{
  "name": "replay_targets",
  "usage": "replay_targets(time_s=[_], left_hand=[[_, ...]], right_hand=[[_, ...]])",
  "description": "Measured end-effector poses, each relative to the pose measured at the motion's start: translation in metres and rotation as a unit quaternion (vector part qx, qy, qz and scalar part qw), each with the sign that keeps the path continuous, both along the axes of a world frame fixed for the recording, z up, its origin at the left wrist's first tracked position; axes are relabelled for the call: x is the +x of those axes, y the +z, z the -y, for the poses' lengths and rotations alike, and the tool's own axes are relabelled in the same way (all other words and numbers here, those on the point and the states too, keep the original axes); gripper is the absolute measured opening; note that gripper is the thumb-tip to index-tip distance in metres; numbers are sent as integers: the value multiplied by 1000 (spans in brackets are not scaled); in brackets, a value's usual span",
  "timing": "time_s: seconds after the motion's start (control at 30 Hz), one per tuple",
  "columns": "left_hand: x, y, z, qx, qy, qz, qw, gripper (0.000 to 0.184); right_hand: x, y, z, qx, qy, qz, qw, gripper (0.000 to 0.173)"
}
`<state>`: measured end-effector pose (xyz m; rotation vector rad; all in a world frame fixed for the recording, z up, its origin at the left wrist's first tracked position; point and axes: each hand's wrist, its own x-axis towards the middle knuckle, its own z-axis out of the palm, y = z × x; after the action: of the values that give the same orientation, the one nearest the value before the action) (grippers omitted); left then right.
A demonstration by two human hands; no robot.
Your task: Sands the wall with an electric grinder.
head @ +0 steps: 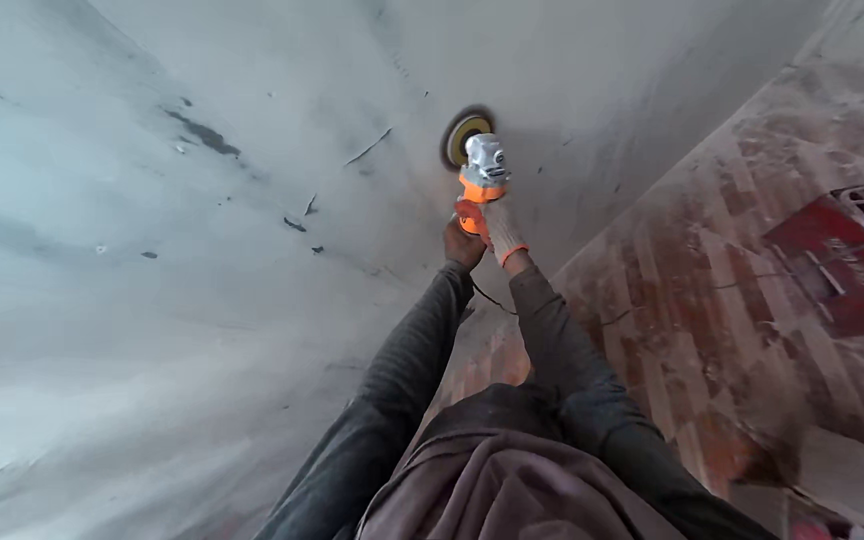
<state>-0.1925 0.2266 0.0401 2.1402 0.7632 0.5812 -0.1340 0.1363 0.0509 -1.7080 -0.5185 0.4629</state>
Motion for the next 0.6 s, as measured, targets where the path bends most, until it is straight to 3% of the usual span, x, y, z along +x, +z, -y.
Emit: replay_targets(time_s=[0.1, 0.2, 0.27, 0.4, 0.53, 0.6], left_hand=[[-13, 1, 2, 13, 27, 14, 999, 43], [-21, 7, -3, 20, 27, 21, 999, 47], [-22, -1, -7, 2, 5, 20, 1000, 35], [-20, -5, 0, -15, 6, -23, 1000, 36], [-40, -1, 1, -13, 47, -17, 999, 44], [-50, 0, -6, -24, 47, 4, 999, 50]], right_hand=[[-3, 3, -10, -60, 44, 30, 997, 52], [-19, -34, -18, -67, 52, 85, 993, 39], [-19, -19, -7, -76, 86, 28, 993, 38], [-20, 6, 4, -50, 32, -44, 997, 42], [-38, -4, -14, 26, 17, 28, 999, 48], [-46, -1, -18, 0, 49, 33, 998, 44]])
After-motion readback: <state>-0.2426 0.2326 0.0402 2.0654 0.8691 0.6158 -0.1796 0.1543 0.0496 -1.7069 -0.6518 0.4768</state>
